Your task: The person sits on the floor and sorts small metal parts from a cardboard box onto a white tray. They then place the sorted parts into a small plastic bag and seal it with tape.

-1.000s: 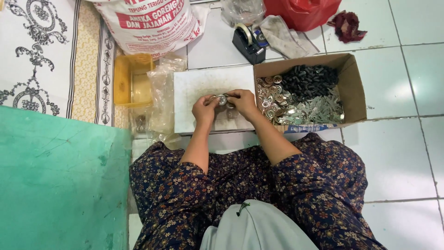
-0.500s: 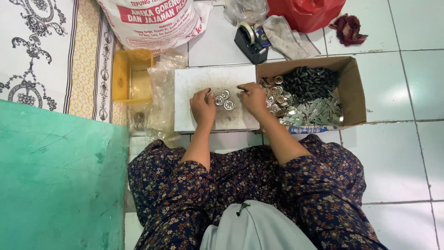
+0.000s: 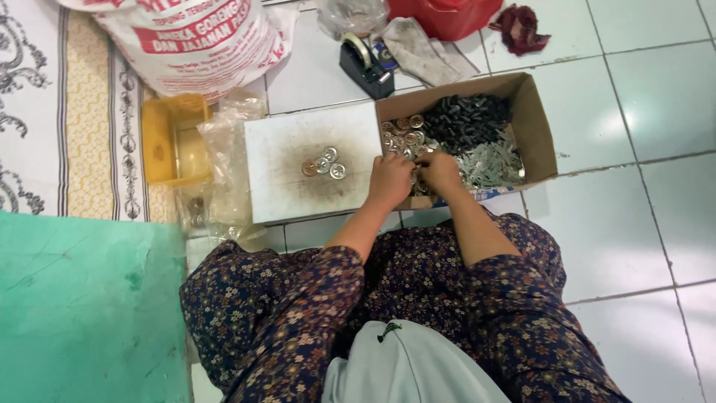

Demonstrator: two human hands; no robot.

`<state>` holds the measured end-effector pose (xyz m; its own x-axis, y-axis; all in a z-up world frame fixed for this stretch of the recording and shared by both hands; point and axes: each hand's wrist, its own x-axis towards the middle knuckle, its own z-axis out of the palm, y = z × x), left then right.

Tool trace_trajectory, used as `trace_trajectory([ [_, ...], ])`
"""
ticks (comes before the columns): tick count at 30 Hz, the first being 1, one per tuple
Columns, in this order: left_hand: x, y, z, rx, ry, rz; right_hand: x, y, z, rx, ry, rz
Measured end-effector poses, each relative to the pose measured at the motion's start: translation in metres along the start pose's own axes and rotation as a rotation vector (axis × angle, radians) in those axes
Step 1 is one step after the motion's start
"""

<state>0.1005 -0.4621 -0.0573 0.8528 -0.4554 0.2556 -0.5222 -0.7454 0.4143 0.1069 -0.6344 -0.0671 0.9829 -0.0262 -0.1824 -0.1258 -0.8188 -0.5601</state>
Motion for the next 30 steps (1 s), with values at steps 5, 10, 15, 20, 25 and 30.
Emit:
trace_trajectory([
  [5, 0.015, 0.063, -0.053, 0.459, -0.3, -0.06, -0.003, 0.001, 0.024, -0.248, -0.036, -0.107],
  [10, 0.018, 0.062, -0.044, 0.611, -0.533, -0.085, 0.002, 0.021, 0.045, -0.384, -0.05, -0.149],
  [15, 0.021, 0.06, -0.044, 0.597, -0.614, -0.082, 0.019, 0.056, 0.079, -0.397, 0.015, -0.258],
  [20, 0.021, 0.062, -0.051, 0.524, -0.562, -0.097, 0.009, 0.029, 0.056, -0.294, -0.086, -0.17],
  [25, 0.019, 0.052, -0.049, 0.295, -0.431, -0.159, 0.003, 0.021, 0.033, -0.085, -0.112, -0.066],
  [30, 0.014, 0.035, -0.053, -0.164, -0.125, -0.222, -0.011, -0.012, -0.027, 0.323, -0.018, 0.082],
])
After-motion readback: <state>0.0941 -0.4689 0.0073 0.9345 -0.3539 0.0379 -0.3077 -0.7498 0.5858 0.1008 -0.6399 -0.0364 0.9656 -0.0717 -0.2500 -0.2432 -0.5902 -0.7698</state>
